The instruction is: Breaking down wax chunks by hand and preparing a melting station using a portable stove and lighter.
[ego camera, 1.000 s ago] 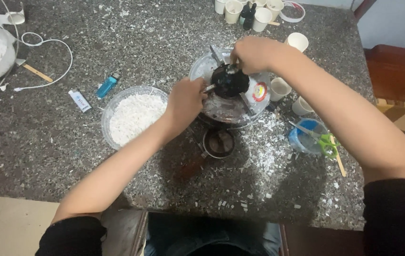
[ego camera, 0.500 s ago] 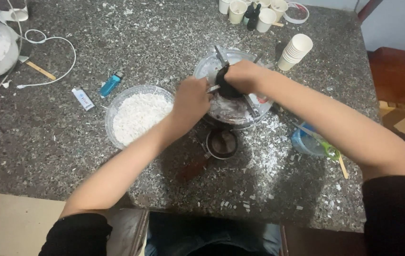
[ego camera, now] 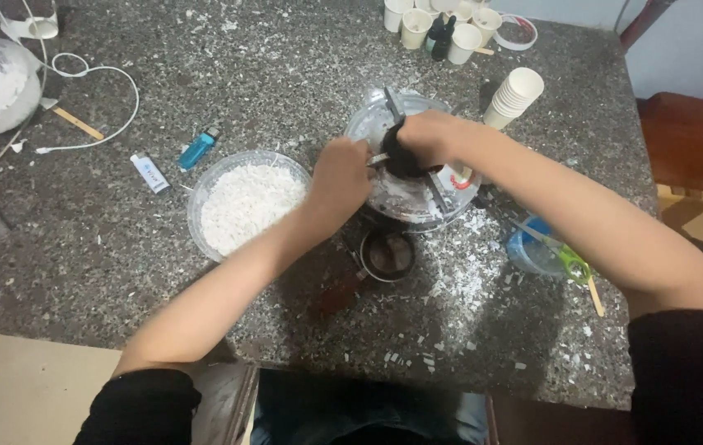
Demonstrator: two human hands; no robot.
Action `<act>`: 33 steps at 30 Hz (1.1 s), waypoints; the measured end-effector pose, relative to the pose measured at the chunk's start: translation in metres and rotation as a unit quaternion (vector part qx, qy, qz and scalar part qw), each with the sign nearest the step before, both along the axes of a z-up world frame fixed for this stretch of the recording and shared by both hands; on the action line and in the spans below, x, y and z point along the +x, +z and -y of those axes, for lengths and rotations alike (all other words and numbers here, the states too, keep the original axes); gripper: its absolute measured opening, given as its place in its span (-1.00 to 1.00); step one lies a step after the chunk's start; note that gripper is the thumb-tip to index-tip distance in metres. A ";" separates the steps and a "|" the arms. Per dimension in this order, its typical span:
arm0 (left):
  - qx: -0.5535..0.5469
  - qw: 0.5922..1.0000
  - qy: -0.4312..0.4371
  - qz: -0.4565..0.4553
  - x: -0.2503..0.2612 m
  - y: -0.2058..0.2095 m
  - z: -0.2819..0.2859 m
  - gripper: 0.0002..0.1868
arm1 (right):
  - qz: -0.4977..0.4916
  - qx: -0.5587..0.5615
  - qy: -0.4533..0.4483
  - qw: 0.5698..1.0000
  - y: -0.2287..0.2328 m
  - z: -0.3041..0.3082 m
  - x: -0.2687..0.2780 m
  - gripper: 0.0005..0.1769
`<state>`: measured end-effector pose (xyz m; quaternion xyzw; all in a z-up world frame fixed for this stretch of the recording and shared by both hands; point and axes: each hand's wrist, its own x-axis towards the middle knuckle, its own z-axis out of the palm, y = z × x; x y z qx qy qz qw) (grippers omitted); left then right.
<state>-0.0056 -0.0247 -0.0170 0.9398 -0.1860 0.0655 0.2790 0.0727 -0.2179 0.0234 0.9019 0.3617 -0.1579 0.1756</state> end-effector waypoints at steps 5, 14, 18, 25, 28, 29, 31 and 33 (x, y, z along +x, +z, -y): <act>0.002 1.000 -0.011 -0.016 -0.004 0.016 -0.001 -0.73 | 0.038 0.011 0.018 0.999 -0.019 -0.007 0.006 -0.90; 0.019 1.000 0.002 -0.021 -0.004 0.016 0.004 -0.73 | -0.057 -0.017 -0.050 0.997 0.027 -0.008 -0.026 -0.79; 0.032 0.999 0.023 -0.009 0.000 0.009 0.007 -0.71 | -0.021 0.054 -0.029 0.998 0.025 0.014 -0.009 -0.82; 0.029 1.000 0.010 -0.005 -0.004 0.011 0.003 -0.62 | 0.030 0.260 -0.243 0.934 0.100 0.054 -0.040 -0.78; 0.040 0.998 0.026 0.032 -0.007 0.018 0.000 -0.26 | -0.012 0.266 -0.371 0.890 0.097 0.066 -0.048 -0.39; 0.047 0.995 0.039 0.077 -0.008 0.021 0.000 0.01 | -0.045 0.256 -0.423 0.868 0.095 0.069 -0.051 -0.24; -0.057 0.995 0.037 -0.071 -0.016 0.065 -0.007 0.16 | -0.078 0.283 -0.396 0.870 0.065 0.095 -0.033 -0.36; -0.157 0.962 0.034 -0.220 -0.009 0.082 -0.017 0.33 | -0.114 0.309 -0.366 0.870 0.044 0.107 -0.020 -0.22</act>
